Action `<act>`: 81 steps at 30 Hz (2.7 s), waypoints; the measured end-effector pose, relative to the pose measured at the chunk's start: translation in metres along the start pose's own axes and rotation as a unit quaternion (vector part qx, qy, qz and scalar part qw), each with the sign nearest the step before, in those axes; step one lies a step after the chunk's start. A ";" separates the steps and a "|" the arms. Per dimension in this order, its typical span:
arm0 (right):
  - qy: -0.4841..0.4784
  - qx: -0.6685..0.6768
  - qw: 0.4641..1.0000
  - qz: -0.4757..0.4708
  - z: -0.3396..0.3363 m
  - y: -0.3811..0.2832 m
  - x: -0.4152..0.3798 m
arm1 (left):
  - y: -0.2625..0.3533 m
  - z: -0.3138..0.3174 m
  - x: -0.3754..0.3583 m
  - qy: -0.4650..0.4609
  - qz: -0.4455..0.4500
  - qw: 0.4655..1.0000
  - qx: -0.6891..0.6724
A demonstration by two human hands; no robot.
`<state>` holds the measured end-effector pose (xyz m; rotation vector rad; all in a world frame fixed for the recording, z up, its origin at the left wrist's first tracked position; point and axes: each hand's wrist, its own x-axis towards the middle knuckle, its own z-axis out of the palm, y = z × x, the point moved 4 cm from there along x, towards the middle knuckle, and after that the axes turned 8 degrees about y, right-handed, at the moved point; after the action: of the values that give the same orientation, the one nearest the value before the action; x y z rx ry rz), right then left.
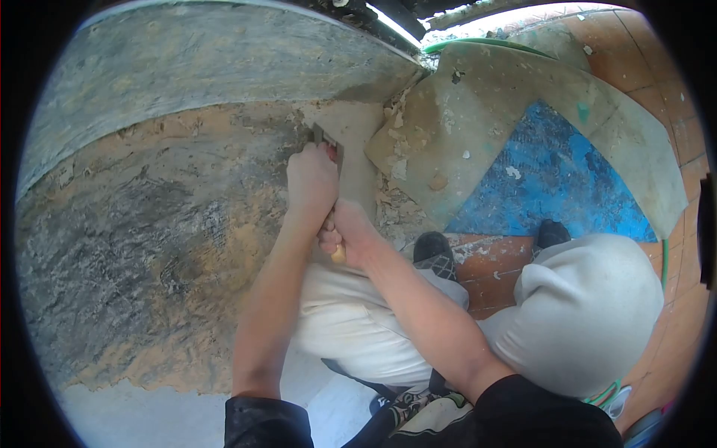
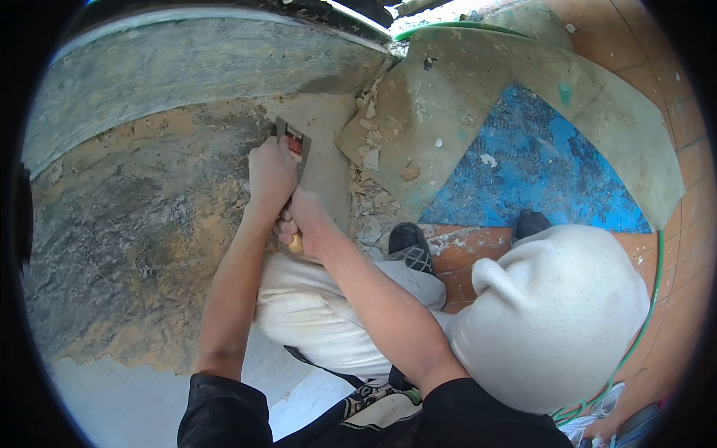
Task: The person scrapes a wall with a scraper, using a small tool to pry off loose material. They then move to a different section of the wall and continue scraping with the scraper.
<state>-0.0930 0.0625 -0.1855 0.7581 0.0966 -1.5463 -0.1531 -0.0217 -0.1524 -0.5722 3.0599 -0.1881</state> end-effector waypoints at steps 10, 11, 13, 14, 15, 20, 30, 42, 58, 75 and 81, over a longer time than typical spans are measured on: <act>-0.008 -0.020 0.997 0.070 0.006 -0.016 -0.023 | 0.017 -0.022 0.007 -0.075 -0.069 0.994 0.026; -0.016 -0.033 0.997 0.067 0.004 -0.018 -0.020 | 0.017 -0.019 0.006 -0.076 -0.071 0.994 0.029; -0.019 -0.031 0.997 0.071 0.005 -0.021 -0.016 | 0.010 -0.013 0.007 -0.067 -0.129 0.989 0.002; -0.015 -0.027 0.996 0.079 0.004 -0.018 -0.017 | 0.009 -0.012 0.005 -0.072 -0.132 0.989 0.006; -0.012 -0.024 0.996 0.085 0.000 -0.014 -0.018 | 0.009 -0.012 0.003 -0.072 -0.140 0.987 -0.010; -0.027 -0.067 0.997 0.040 0.001 -0.022 -0.010 | 0.008 -0.008 0.009 -0.037 -0.129 0.991 -0.023; -0.037 -0.051 0.997 -0.038 0.016 -0.013 -0.019 | 0.017 -0.036 0.004 0.027 -0.013 0.999 0.031; -0.054 -0.113 0.992 0.013 0.008 -0.028 -0.011 | 0.017 -0.024 0.013 0.039 -0.068 0.997 0.001; -0.038 -0.035 0.998 0.022 0.011 -0.029 -0.013 | 0.018 -0.018 0.019 -0.007 -0.022 0.999 0.037; -0.038 -0.040 0.998 -0.006 0.024 -0.036 -0.023 | 0.020 -0.026 0.027 0.021 0.001 0.998 0.067; -0.033 -0.072 0.997 0.003 0.017 -0.048 -0.003 | 0.016 -0.014 0.041 0.033 -0.130 0.991 -0.010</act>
<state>-0.1442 0.0641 -0.1887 0.5929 0.1553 -1.5388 -0.1974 -0.0196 -0.1401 -0.9855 3.0426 -0.1848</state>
